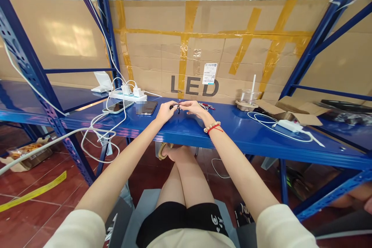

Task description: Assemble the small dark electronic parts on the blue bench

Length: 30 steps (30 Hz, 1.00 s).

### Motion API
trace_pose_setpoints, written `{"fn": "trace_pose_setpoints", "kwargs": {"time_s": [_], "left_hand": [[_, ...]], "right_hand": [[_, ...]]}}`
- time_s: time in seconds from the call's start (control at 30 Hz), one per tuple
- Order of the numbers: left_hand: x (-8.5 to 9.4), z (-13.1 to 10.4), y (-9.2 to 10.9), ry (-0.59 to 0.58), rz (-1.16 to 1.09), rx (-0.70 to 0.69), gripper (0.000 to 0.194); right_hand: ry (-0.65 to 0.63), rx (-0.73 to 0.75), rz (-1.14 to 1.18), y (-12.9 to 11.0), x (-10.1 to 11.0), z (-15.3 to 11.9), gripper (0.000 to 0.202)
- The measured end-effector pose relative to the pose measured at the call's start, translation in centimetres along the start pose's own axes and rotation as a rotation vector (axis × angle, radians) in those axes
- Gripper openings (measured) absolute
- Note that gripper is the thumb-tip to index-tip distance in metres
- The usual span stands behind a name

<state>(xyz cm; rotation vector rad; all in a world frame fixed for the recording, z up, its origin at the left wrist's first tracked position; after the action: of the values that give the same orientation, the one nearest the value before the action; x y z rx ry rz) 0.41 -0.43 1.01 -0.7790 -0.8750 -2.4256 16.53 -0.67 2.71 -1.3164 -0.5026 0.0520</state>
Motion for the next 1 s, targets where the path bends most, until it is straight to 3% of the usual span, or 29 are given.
{"fn": "trace_pose_setpoints", "kwargs": {"time_s": [0.2,0.5,0.8,1.0], "left_hand": [[0.2,0.0,0.1,-0.046,0.005,-0.001,0.019],[0.0,0.1,-0.1,-0.118,0.065,0.019,0.022],[-0.1,0.0,-0.5,-0.089,-0.078,-0.001,0.013],[0.2,-0.1,-0.4,-0.063,-0.104,-0.012,0.011]], "right_hand": [[-0.02,-0.019,-0.034,-0.3,-0.3,-0.7,0.029],[-0.017,-0.031,-0.054,1.1,0.3,-0.2,0.036],[0.036,0.073,-0.071,2.5,0.4,1.4,0.035],[0.024,0.077,-0.098,1.9,-0.1,1.2,0.034]]}}
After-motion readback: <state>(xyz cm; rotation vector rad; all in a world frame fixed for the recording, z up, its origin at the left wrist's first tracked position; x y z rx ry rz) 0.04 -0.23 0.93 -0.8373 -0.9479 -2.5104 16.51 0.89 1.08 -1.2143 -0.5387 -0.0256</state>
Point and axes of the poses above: each hand's wrist, its own z-axis towards the middle knuckle, its own x-axis out of the back of the hand, y = z × x, the point moved 1 cm from there along z, towards the middle knuckle, and after that the axes turned 9 degrees about -y, right-handed, at the moved point
